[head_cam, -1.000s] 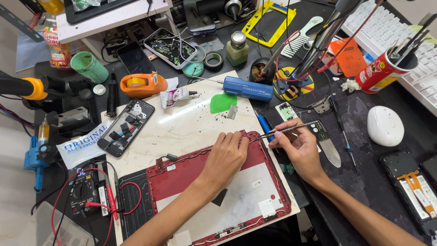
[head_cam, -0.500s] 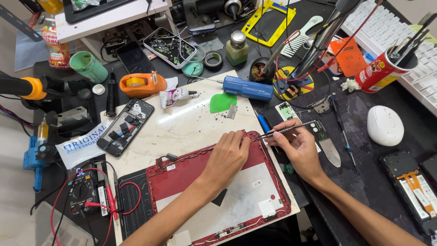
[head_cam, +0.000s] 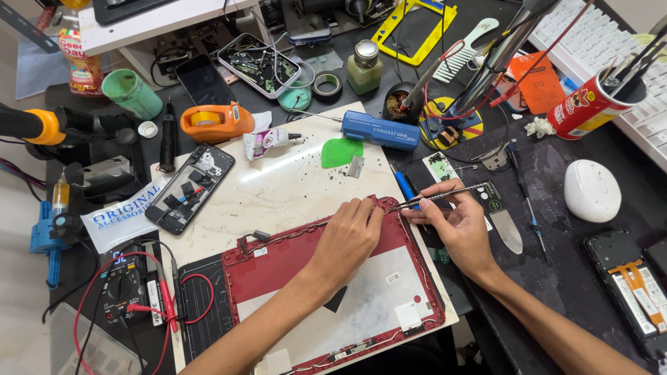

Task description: The person removes a screen panel from a laptop chassis, uses tweezers to manipulate internal wires along the frame, and wipes the components with a cloth.

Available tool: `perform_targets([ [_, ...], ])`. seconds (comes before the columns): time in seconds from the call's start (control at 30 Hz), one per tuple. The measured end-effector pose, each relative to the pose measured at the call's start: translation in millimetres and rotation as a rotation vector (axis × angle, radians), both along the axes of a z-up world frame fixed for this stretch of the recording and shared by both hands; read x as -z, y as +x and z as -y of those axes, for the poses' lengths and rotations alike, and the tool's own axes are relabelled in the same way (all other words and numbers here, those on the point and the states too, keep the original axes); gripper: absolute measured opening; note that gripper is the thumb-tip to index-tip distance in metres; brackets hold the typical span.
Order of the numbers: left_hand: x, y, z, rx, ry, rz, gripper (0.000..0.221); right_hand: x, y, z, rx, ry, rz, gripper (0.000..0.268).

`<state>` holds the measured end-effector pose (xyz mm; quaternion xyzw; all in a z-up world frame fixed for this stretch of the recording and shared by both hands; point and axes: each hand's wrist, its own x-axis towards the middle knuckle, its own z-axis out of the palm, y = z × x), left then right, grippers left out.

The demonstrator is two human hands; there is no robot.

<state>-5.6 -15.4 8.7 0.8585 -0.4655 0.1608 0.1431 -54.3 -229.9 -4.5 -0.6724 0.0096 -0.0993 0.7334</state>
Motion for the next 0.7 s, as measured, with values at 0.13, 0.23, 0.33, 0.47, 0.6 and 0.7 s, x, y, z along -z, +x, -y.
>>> perform_targets([
  [0.13,-0.9,-0.4,-0.1,-0.002,0.0,-0.001,0.028,-0.1,-0.2,0.2,0.006,0.0,0.0,0.015],
  [0.23,-1.2,-0.5,-0.7,0.0,-0.012,-0.008,0.03,1.3,-0.1,-0.1,0.019,0.001,0.008,0.014],
  [0.33,-1.4,-0.5,-1.7,-0.002,-0.022,-0.019,0.031,2.3,-0.1,0.4,0.02,0.0,0.009,0.015],
  [0.47,-1.7,-0.9,-0.1,-0.002,-0.012,0.015,0.028,1.4,-0.1,1.2,-0.003,-0.017,0.011,0.017],
  [0.6,-0.7,-1.8,2.3,0.008,0.028,0.028,0.022,0.6,0.0,1.4,-0.001,-0.026,-0.016,0.017],
  [0.7,0.1,-0.9,2.6,0.013,0.015,0.034,0.023,-0.1,0.2,1.6,-0.003,-0.03,-0.016,0.017],
])
